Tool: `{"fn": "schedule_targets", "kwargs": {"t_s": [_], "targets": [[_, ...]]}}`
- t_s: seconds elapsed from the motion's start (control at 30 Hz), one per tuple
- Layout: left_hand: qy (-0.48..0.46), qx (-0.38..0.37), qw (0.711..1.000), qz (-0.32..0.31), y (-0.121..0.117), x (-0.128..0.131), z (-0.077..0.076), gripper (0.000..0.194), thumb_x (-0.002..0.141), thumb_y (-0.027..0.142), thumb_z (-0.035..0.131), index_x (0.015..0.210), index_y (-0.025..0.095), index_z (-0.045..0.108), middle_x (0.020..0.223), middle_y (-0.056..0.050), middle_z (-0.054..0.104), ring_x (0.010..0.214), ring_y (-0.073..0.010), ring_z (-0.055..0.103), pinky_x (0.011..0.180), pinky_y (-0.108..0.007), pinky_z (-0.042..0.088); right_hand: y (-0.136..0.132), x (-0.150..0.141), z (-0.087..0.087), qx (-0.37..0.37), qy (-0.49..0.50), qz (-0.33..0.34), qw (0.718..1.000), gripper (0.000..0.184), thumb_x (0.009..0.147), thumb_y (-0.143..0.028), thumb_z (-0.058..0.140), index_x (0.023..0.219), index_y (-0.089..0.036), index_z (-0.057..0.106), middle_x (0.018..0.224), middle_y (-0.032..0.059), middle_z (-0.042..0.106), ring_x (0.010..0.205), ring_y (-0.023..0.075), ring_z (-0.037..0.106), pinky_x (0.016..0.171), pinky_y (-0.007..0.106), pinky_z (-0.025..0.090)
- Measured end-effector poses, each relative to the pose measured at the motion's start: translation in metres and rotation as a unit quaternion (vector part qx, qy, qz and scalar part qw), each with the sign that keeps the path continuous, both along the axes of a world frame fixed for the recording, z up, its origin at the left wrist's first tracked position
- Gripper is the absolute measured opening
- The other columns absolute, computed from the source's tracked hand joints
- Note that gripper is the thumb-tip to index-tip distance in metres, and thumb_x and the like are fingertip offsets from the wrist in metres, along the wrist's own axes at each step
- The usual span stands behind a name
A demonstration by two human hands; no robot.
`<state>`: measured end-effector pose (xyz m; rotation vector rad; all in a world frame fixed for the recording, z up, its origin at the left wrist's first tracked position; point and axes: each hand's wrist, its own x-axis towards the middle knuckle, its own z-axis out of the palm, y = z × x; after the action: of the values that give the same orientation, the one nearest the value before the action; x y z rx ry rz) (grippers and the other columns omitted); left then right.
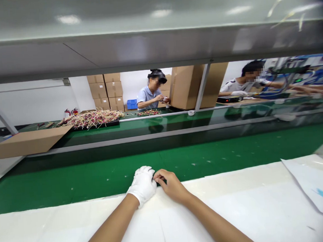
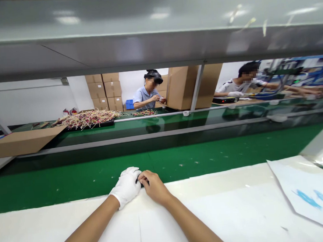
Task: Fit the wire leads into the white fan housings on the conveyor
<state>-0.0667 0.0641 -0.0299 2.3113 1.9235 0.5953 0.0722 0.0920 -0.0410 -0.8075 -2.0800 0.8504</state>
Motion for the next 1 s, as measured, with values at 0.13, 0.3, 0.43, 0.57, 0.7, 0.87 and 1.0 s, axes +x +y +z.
{"fn": "schedule_targets", "kwargs": {"t_s": [0.13, 0.3, 0.43, 0.57, 0.7, 0.87, 1.0], "targets": [[0.002, 0.000, 1.000, 0.000, 0.0014, -0.0004, -0.0014, 0.024, 0.073, 0.023, 0.043, 0.090, 0.018, 0.058, 0.104, -0.006, 0.054, 0.101, -0.0217, 0.045, 0.090, -0.032, 0.034, -0.0002, -0.0001, -0.0005, -0.001, -0.005, 0.000, 1.000, 0.012, 0.079, -0.017, 0.045, 0.076, -0.020, 0.056, 0.077, 0.0038, 0.058, 0.069, 0.0162, 0.055, 0.065, 0.029, 0.046], [0.003, 0.009, 1.000, -0.002, 0.0007, -0.0001, -0.0015, 0.023, 0.073, 0.023, 0.042, 0.089, 0.019, 0.058, 0.104, -0.006, 0.054, 0.100, -0.0221, 0.045, 0.089, -0.032, 0.035, -0.0003, -0.0003, -0.0009, -0.007, -0.002, -0.001, 1.000, 0.012, 0.079, -0.018, 0.044, 0.075, -0.020, 0.056, 0.077, 0.0041, 0.058, 0.069, 0.0162, 0.056, 0.065, 0.028, 0.046], [0.003, 0.006, 1.000, -0.002, 0.0020, -0.0006, -0.0035, 0.024, 0.073, 0.024, 0.042, 0.089, 0.019, 0.058, 0.104, -0.007, 0.054, 0.101, -0.0219, 0.046, 0.090, -0.032, 0.035, 0.0002, -0.0004, -0.0008, -0.010, -0.005, -0.002, 1.000, 0.011, 0.079, -0.018, 0.045, 0.075, -0.019, 0.055, 0.077, 0.0043, 0.058, 0.069, 0.0162, 0.056, 0.065, 0.028, 0.046], [0.003, 0.003, 1.000, -0.004, 0.0032, -0.0011, -0.0039, 0.024, 0.072, 0.024, 0.042, 0.090, 0.019, 0.058, 0.105, -0.007, 0.054, 0.100, -0.0220, 0.046, 0.090, -0.033, 0.035, -0.0002, -0.0002, -0.0011, -0.006, -0.005, -0.003, 1.000, 0.011, 0.079, -0.019, 0.045, 0.076, -0.020, 0.056, 0.077, 0.0044, 0.058, 0.069, 0.0166, 0.056, 0.065, 0.029, 0.046], [0.002, 0.003, 1.000, -0.003, 0.0024, -0.0010, -0.0020, 0.023, 0.071, 0.023, 0.043, 0.087, 0.018, 0.058, 0.102, -0.008, 0.054, 0.099, -0.0220, 0.046, 0.090, -0.033, 0.035, -0.0011, 0.0000, -0.0006, -0.002, -0.006, -0.001, 1.000, 0.011, 0.079, -0.018, 0.044, 0.077, -0.019, 0.055, 0.077, 0.0045, 0.058, 0.070, 0.0166, 0.056, 0.066, 0.029, 0.046], [-0.005, 0.012, 1.000, -0.015, 0.0031, -0.0018, -0.0037, 0.023, 0.071, 0.021, 0.042, 0.086, 0.018, 0.058, 0.101, -0.008, 0.055, 0.098, -0.0217, 0.047, 0.089, -0.033, 0.036, 0.0002, -0.0001, -0.0008, 0.000, -0.015, -0.001, 1.000, 0.011, 0.079, -0.017, 0.045, 0.077, -0.019, 0.055, 0.077, 0.0044, 0.057, 0.069, 0.0160, 0.055, 0.066, 0.028, 0.045], [-0.008, 0.012, 1.000, -0.017, 0.0051, -0.0027, -0.0071, 0.025, 0.071, 0.022, 0.043, 0.089, 0.018, 0.058, 0.103, -0.008, 0.054, 0.099, -0.0219, 0.046, 0.091, -0.034, 0.035, 0.0007, -0.0006, -0.0017, -0.001, -0.017, 0.001, 1.000, 0.011, 0.079, -0.016, 0.044, 0.077, -0.018, 0.055, 0.077, 0.0043, 0.056, 0.069, 0.0156, 0.055, 0.065, 0.028, 0.045]]}}
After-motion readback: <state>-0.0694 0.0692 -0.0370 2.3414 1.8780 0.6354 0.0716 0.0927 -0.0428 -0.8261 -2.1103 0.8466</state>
